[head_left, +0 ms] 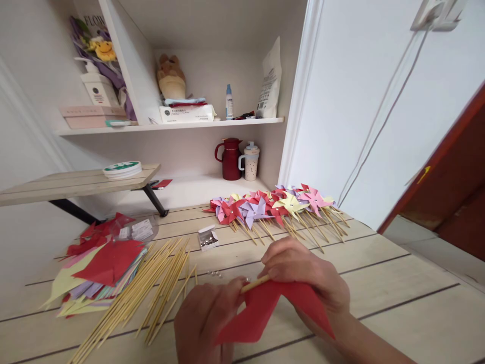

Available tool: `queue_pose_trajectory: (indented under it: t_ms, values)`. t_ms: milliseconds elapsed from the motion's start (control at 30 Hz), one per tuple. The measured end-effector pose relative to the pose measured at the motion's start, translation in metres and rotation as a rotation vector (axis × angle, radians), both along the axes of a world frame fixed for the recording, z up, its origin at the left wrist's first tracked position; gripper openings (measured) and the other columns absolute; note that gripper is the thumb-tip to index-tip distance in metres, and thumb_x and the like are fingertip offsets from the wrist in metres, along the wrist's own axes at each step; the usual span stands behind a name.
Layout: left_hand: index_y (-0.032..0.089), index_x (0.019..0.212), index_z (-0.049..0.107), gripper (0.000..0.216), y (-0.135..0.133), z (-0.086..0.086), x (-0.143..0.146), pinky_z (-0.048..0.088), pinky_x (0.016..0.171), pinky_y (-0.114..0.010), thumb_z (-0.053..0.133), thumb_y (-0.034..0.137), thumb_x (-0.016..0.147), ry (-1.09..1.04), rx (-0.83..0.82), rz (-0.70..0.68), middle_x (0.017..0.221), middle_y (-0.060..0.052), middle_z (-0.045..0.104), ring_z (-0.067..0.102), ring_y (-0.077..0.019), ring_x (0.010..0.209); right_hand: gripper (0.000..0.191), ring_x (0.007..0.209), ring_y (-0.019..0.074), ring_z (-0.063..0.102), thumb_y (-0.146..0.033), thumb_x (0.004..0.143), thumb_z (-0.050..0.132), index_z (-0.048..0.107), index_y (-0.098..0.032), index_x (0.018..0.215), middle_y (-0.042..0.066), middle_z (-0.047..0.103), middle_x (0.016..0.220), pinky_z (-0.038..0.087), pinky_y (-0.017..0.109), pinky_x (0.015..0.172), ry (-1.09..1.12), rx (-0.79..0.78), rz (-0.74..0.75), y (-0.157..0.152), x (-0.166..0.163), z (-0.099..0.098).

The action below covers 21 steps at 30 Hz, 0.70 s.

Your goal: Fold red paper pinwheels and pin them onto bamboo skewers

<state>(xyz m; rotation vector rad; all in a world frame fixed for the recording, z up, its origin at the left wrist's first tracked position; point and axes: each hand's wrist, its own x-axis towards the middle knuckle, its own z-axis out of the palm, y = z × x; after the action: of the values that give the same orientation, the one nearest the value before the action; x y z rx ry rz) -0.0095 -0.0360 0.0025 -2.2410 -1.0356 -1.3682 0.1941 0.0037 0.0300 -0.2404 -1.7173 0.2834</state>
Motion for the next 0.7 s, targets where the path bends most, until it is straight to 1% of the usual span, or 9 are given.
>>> queue_pose_trajectory:
  t_ms: [100,167,233,300,400,467,567,633,700]
  values:
    - [0.022,0.117,0.066,0.025,0.003,-0.001,0.001,0.053,0.064,-0.024,0.052,0.021,0.096,-0.042,-0.040,-0.037,0.088,-0.003,0.078,0.070,-0.0149,0.069,0.023,0.080,0.0250,0.070,-0.021,0.096,0.056,0.071,-0.022,0.114,0.009,0.076,0.083,0.060,0.044,0.072,-0.009,-0.005,-0.011,0.000,0.000,0.000]
    - [0.022,0.109,0.068,0.021,0.004,-0.005,0.005,0.053,0.064,-0.023,0.052,0.020,0.095,-0.116,-0.096,-0.046,0.084,-0.002,0.077,0.070,-0.0148,0.068,0.026,0.083,0.0251,0.070,-0.016,0.094,0.059,0.070,-0.024,0.115,0.008,0.076,0.085,0.059,0.043,0.071,-0.002,-0.035,-0.034,0.000,0.001,0.000]
    - [0.023,0.094,0.069,0.018,0.003,-0.008,0.012,0.050,0.056,-0.021,0.051,0.021,0.095,-0.235,-0.189,-0.037,0.072,0.001,0.073,0.065,-0.0127,0.058,0.035,0.086,0.0246,0.069,-0.007,0.089,0.062,0.068,-0.025,0.119,0.007,0.075,0.088,0.059,0.040,0.070,0.002,-0.055,-0.045,0.000,0.002,-0.002]
    - [0.022,0.084,0.067,0.022,0.002,-0.010,0.018,0.044,0.048,-0.020,0.049,0.025,0.097,-0.322,-0.283,-0.049,0.061,0.003,0.066,0.059,-0.0114,0.049,0.043,0.086,0.0240,0.069,-0.003,0.086,0.063,0.067,-0.024,0.123,0.008,0.076,0.092,0.059,0.040,0.070,-0.006,-0.036,-0.041,0.001,0.003,-0.004]
    - [0.022,0.071,0.060,0.029,0.002,-0.009,0.023,0.040,0.045,-0.020,0.047,0.025,0.096,-0.346,-0.317,-0.080,0.053,0.004,0.060,0.055,-0.0112,0.045,0.043,0.081,0.0227,0.069,-0.006,0.087,0.063,0.066,-0.023,0.126,0.008,0.077,0.094,0.059,0.043,0.075,-0.035,0.028,-0.037,0.002,0.004,-0.005]
    - [0.023,0.070,0.060,0.028,0.003,-0.009,0.022,0.041,0.046,-0.021,0.046,0.022,0.094,-0.337,-0.301,-0.103,0.055,0.003,0.061,0.057,-0.0119,0.047,0.039,0.078,0.0218,0.070,-0.009,0.089,0.063,0.068,-0.024,0.125,0.007,0.077,0.092,0.059,0.043,0.076,-0.057,0.046,-0.028,0.002,0.005,-0.004]
    - [0.023,0.078,0.064,0.023,0.004,-0.012,0.021,0.045,0.051,-0.021,0.047,0.018,0.092,-0.348,-0.321,-0.156,0.063,0.003,0.066,0.061,-0.0127,0.053,0.032,0.079,0.0215,0.069,-0.011,0.091,0.062,0.070,-0.022,0.120,0.008,0.076,0.090,0.059,0.043,0.077,-0.079,0.037,-0.003,0.002,0.006,0.000]
    - [0.023,0.075,0.062,0.024,0.005,-0.015,0.020,0.046,0.053,-0.021,0.045,0.018,0.092,-0.367,-0.383,-0.188,0.066,0.002,0.067,0.061,-0.0127,0.056,0.030,0.081,0.0216,0.068,-0.011,0.092,0.061,0.070,-0.020,0.119,0.009,0.076,0.091,0.058,0.043,0.077,-0.092,0.038,0.009,0.002,0.007,0.002]
    - [0.022,0.068,0.057,0.027,0.005,-0.018,0.021,0.045,0.053,-0.021,0.044,0.018,0.092,-0.385,-0.446,-0.212,0.065,0.001,0.065,0.060,-0.0127,0.056,0.028,0.082,0.0218,0.068,-0.013,0.093,0.060,0.070,-0.020,0.119,0.009,0.075,0.092,0.058,0.043,0.077,-0.107,0.038,0.009,0.002,0.008,0.003]
